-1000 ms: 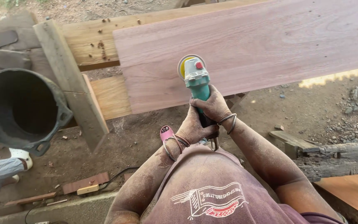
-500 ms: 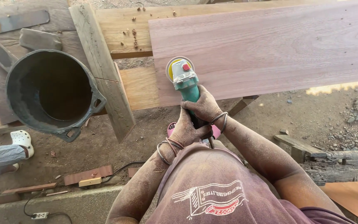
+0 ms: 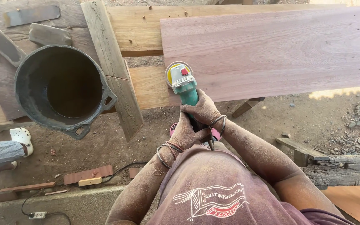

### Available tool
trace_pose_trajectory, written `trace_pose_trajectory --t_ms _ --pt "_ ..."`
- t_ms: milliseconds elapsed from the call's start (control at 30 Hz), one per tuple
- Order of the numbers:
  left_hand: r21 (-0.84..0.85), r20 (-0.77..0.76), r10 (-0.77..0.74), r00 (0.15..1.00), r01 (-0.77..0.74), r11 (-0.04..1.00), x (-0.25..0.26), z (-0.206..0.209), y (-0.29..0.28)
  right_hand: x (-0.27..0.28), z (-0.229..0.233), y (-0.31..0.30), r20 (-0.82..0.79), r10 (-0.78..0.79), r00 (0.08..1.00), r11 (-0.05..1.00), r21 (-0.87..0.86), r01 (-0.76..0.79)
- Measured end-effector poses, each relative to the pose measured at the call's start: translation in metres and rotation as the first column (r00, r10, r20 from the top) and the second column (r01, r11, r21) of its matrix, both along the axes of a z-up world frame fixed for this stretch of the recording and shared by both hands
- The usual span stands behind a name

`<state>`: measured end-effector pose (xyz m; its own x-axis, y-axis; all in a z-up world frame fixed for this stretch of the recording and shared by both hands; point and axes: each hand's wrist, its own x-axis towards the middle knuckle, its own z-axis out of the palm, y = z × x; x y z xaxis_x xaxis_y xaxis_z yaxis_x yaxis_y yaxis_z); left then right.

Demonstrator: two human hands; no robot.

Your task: Sanding a wooden board using an angle grinder with a sanding disc.

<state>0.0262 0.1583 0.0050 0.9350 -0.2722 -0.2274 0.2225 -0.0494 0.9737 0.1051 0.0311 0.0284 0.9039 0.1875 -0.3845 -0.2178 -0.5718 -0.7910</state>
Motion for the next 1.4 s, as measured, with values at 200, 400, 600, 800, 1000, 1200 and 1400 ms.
trace_pose_trajectory --t_ms 200,400,600,800,1000,1200,1400 --pt "0.017 -0.014 -0.007 1.000 0.007 1.000 -0.002 -0.001 0.002 -0.001 -0.002 0.001 -0.013 0.004 1.000 1.000 0.025 -0.004" --pt "-0.034 -0.043 -0.017 0.999 0.016 0.999 -0.001 0.004 -0.003 0.000 -0.003 -0.003 -0.020 0.002 1.000 1.000 -0.022 -0.003" --pt "-0.059 -0.067 -0.029 0.997 0.025 0.998 0.000 0.006 -0.013 -0.001 0.000 -0.013 -0.047 -0.009 0.999 0.999 -0.038 0.007" --pt "-0.047 -0.089 -0.044 0.995 0.040 0.998 0.002 0.003 -0.028 -0.002 -0.003 -0.028 -0.010 -0.028 1.000 1.000 0.006 0.028" --pt "-0.020 -0.059 -0.063 0.996 0.061 0.998 0.003 0.005 -0.046 -0.002 -0.002 -0.049 -0.034 -0.045 0.998 0.998 -0.045 0.044" --pt "-0.016 -0.107 -0.107 0.988 0.106 0.994 0.009 0.019 -0.066 -0.002 -0.001 -0.072 -0.057 -0.060 0.997 0.997 -0.045 0.057" --pt "-0.016 -0.153 -0.165 0.974 0.165 0.986 0.014 0.030 -0.088 -0.003 -0.001 -0.097 -0.064 -0.083 0.994 0.996 -0.036 0.081"
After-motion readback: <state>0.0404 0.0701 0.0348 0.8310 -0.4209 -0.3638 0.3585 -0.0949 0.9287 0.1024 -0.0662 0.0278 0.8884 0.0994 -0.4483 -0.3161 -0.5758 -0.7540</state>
